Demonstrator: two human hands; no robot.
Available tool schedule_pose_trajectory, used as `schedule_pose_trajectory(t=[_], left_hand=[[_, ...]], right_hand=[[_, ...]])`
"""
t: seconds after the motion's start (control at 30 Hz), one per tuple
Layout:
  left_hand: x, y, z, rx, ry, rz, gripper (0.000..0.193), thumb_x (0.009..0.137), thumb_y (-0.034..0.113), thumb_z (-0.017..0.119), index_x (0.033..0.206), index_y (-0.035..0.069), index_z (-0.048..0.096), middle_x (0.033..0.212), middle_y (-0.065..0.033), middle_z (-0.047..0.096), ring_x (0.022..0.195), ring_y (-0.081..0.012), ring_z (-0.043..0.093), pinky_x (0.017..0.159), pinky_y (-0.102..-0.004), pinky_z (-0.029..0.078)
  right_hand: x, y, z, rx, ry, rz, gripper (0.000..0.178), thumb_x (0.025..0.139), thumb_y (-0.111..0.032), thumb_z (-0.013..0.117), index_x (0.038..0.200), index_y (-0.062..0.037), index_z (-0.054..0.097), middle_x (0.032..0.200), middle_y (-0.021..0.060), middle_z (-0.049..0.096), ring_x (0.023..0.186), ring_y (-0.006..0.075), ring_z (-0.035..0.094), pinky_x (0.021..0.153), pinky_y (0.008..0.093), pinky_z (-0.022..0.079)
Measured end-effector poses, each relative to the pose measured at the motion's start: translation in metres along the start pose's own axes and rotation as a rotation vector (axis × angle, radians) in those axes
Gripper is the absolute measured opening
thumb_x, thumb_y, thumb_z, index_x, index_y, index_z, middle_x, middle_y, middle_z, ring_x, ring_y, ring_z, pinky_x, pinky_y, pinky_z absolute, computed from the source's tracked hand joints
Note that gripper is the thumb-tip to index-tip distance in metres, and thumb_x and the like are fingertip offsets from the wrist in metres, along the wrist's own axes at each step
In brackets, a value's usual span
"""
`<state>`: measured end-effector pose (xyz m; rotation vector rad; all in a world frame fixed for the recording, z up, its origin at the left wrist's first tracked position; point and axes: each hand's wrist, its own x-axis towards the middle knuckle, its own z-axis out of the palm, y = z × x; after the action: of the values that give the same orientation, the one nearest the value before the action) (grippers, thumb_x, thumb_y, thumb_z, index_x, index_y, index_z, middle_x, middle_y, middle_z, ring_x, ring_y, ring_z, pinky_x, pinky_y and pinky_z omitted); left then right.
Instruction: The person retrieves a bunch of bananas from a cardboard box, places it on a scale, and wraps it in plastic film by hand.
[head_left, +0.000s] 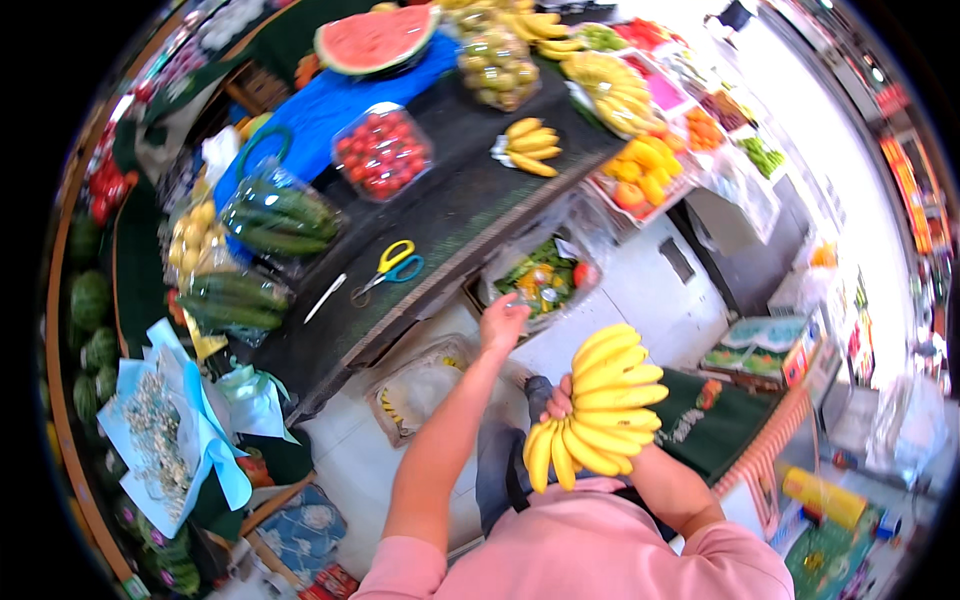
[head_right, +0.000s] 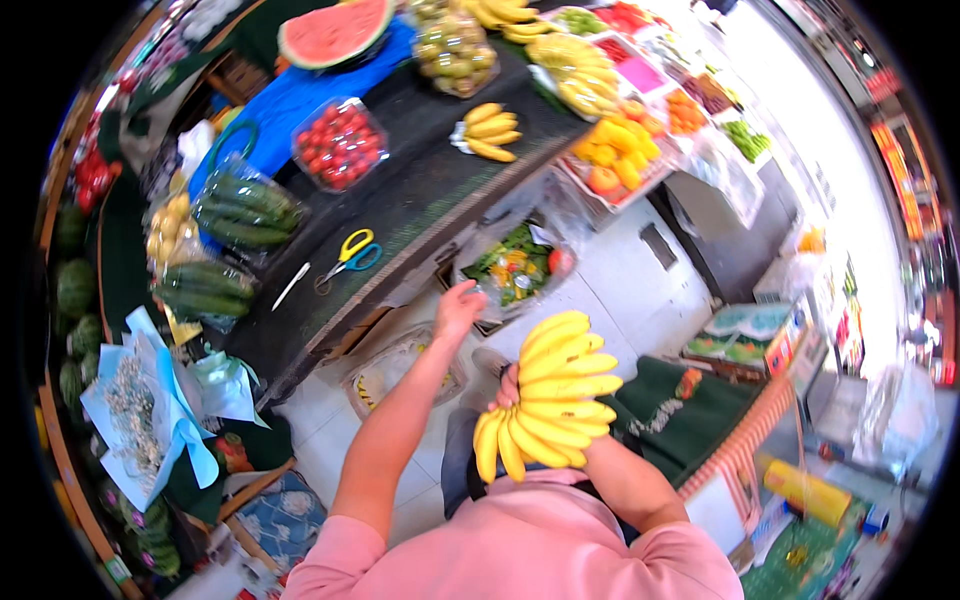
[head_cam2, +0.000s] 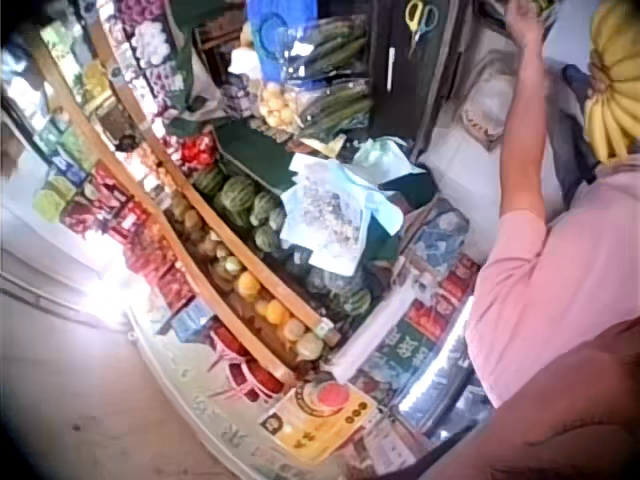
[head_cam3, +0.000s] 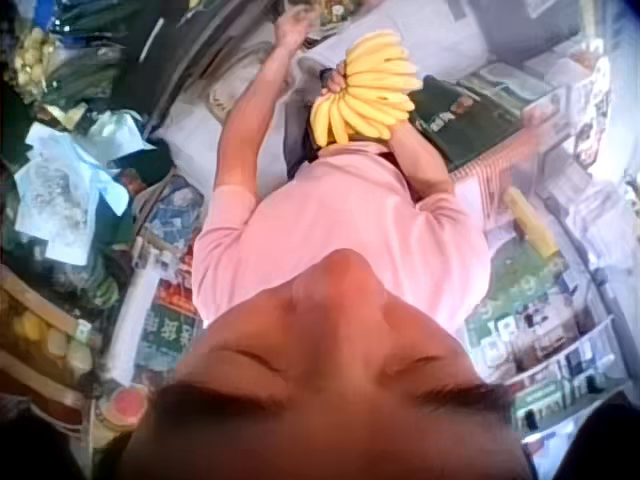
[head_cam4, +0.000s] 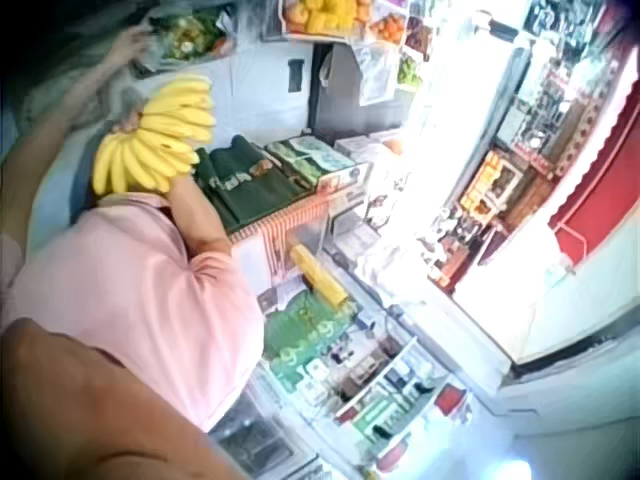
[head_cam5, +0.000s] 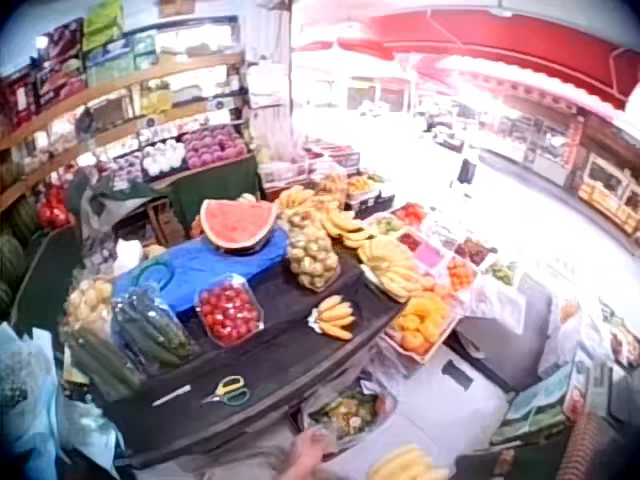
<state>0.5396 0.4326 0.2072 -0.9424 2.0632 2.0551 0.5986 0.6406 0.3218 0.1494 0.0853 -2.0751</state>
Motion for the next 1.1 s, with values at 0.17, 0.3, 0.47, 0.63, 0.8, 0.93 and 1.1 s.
schedule_pose_trajectory(t=[0.17, 0.3, 0.47, 0.63, 0.8, 0.93, 1.1], left_hand=[[-0.127, 0.112, 0.027, -0.013, -0.296, 0.085, 0.027, 0.096, 0.023, 0.058, 0.111, 0.001, 0.065, 0.092, -0.0037, 0.069, 0.081, -0.0107, 0.063, 0.071, -0.0251, 0.051], [-0.214, 0.209, 0.055, 0.208, -0.643, 0.169, 0.029, 0.095, 0.028, 0.060, 0.101, 0.000, 0.066, 0.088, -0.0046, 0.068, 0.081, -0.0119, 0.062, 0.070, -0.0278, 0.050], [-0.220, 0.240, 0.112, 0.335, -1.143, -0.070, 0.025, 0.097, 0.029, 0.060, 0.102, 0.005, 0.057, 0.082, 0.0042, 0.054, 0.074, -0.0051, 0.050, 0.062, -0.0228, 0.043], [-0.218, 0.253, 0.206, 0.379, -1.479, -0.080, 0.022, 0.095, 0.021, 0.064, 0.108, 0.005, 0.058, 0.088, 0.0029, 0.053, 0.078, -0.0054, 0.051, 0.059, -0.0219, 0.044], [-0.226, 0.260, 0.313, 0.524, -1.496, -0.049, 0.024, 0.096, 0.021, 0.061, 0.114, 0.005, 0.060, 0.095, 0.0033, 0.057, 0.085, -0.0063, 0.054, 0.065, -0.0239, 0.045], [-0.230, 0.249, 0.398, 0.718, -1.615, -0.033, 0.022, 0.098, 0.024, 0.058, 0.109, 0.006, 0.065, 0.095, 0.0040, 0.060, 0.088, -0.0067, 0.053, 0.071, -0.0254, 0.045], [-0.221, 0.239, 0.467, 0.685, -1.855, -0.101, 0.022, 0.099, 0.026, 0.058, 0.099, 0.005, 0.066, 0.088, 0.0033, 0.057, 0.081, -0.0075, 0.050, 0.067, -0.0251, 0.042]], right_hand=[[-0.041, -0.026, 0.113, -0.076, 0.105, -0.225, 0.050, 0.096, -0.051, 0.048, 0.125, -0.0103, 0.052, 0.091, 0.0086, 0.059, 0.092, 0.0267, 0.057, 0.095, 0.0454, 0.043], [-0.093, -0.030, 0.139, -0.095, 0.180, -0.355, 0.060, 0.101, -0.047, 0.043, 0.146, -0.0091, 0.038, 0.100, 0.0088, 0.057, 0.093, 0.0211, 0.055, 0.089, 0.0354, 0.047], [-0.145, -0.041, 0.143, -0.292, 0.206, -0.463, 0.064, 0.100, -0.048, 0.043, 0.150, -0.0093, 0.031, 0.119, 0.0083, 0.052, 0.095, 0.0243, 0.058, 0.090, 0.0378, 0.048], [-0.211, -0.078, 0.121, -0.147, -0.073, -0.584, 0.063, 0.101, -0.047, 0.041, 0.151, -0.0123, 0.029, 0.133, 0.0125, 0.049, 0.094, 0.0319, 0.063, 0.092, 0.0452, 0.050], [-0.286, -0.131, 0.136, -0.238, 0.065, -0.830, 0.062, 0.101, -0.052, 0.039, 0.151, -0.0184, 0.027, 0.148, 0.0147, 0.036, 0.114, 0.0308, 0.055, 0.096, 0.0482, 0.049], [-0.334, -0.166, 0.091, -0.236, 0.162, -0.980, 0.060, 0.101, -0.049, 0.039, 0.151, -0.0192, 0.025, 0.149, 0.0146, 0.034, 0.126, 0.0297, 0.047, 0.098, 0.0504, 0.048], [-0.365, -0.194, 0.071, 0.030, 0.147, -0.972, 0.057, 0.101, -0.046, 0.041, 0.147, -0.0129, 0.036, 0.131, 0.0160, 0.051, 0.104, 0.0348, 0.062, 0.091, 0.0533, 0.053]])
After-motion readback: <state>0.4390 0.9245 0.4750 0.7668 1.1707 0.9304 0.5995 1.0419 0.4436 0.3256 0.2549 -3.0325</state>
